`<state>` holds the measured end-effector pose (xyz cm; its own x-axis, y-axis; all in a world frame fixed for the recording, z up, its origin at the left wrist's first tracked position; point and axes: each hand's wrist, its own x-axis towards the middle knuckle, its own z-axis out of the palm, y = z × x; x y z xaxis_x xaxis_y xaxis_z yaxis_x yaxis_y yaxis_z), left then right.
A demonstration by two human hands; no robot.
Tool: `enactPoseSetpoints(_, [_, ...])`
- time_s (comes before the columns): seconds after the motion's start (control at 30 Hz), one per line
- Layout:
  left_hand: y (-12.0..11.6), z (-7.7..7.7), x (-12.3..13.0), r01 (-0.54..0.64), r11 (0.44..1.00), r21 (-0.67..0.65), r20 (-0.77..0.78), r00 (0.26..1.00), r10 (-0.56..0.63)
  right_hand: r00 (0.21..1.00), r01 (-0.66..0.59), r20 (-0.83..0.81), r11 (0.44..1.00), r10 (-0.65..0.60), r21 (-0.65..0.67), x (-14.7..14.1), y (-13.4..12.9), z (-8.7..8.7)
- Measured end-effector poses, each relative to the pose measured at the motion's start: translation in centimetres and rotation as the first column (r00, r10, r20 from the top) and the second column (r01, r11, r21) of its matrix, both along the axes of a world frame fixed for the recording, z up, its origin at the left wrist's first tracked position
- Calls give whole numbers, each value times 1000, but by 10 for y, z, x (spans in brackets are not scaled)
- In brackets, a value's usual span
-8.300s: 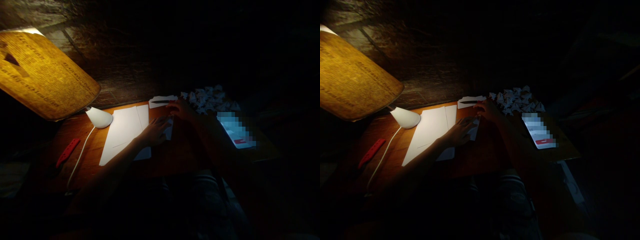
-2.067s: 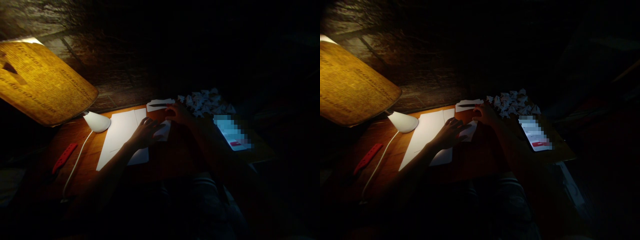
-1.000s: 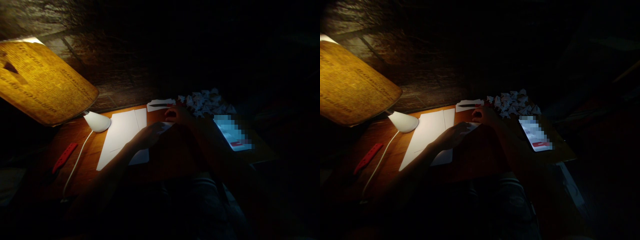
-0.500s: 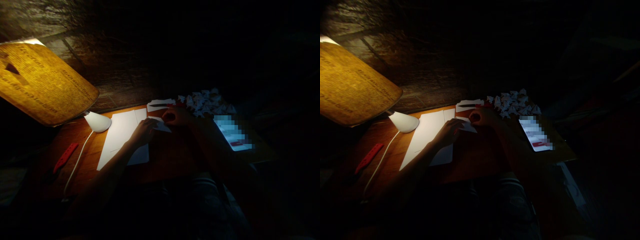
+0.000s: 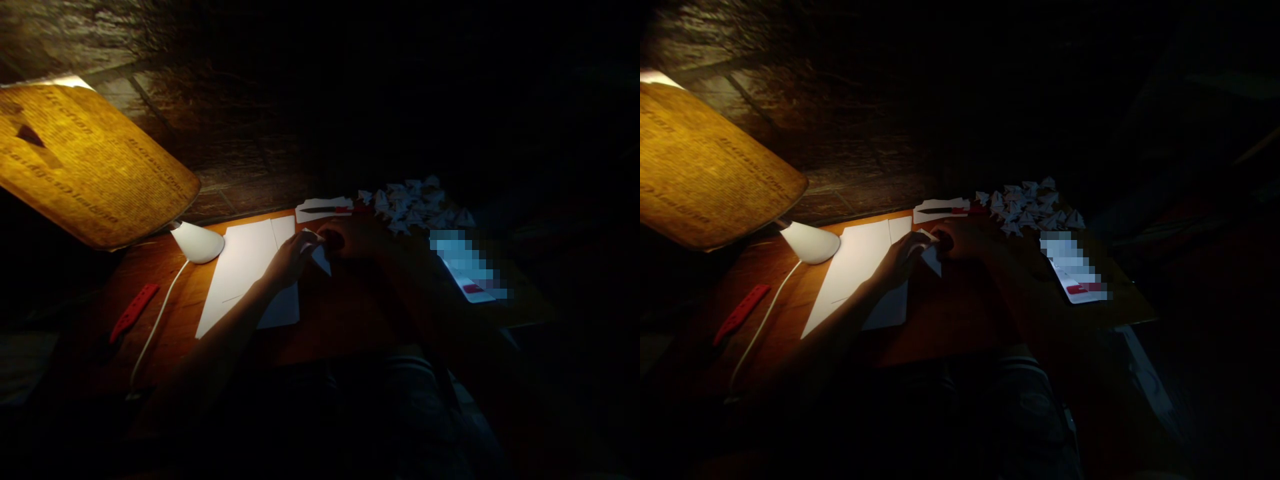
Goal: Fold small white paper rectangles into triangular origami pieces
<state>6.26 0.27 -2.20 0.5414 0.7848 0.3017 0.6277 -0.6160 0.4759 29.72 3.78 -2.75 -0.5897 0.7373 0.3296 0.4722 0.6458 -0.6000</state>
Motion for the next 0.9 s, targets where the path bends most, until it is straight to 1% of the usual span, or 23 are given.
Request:
enactPoseSetpoints(0.13, [3, -5, -1, 83, 994, 75, -148, 987, -71, 999, 4, -46, 999, -6, -39, 0, 2, -4])
enactPoseSetpoints(0.2, [5, -7, -1, 93, 993, 78, -170, 982, -79, 996, 44, -76, 996, -50, -74, -1, 3, -6])
enactPoseSetpoints(0.27, [6, -7, -1, 100, 993, 68, -180, 980, -87, 988, 116, -90, 989, -124, -86, -3, 2, -6])
enactPoseSetpoints(0.33, [5, -5, -1, 103, 993, 54, -201, 976, -90, 980, 182, -67, 982, -185, -51, -5, 0, -3])
enactPoseSetpoints(0.4, [4, -3, 1, 91, 995, 48, -235, 969, -77, 978, 211, -4, 977, -211, 11, -6, -5, 2])
enactPoseSetpoints(0.5, [3, 0, 3, 79, 996, 38, -271, 960, -65, 971, 222, 77, 972, -228, 78, -8, -11, 11])
enactPoseSetpoints(0.6, [2, 2, 4, 86, 996, 25, -279, 957, -76, 963, 230, 119, 968, -242, 103, -9, -15, 16])
enactPoseSetpoints(0.9, [2, 4, 4, 71, 997, 21, -284, 957, -62, 964, 197, 158, 973, -215, 118, -11, -17, 18])
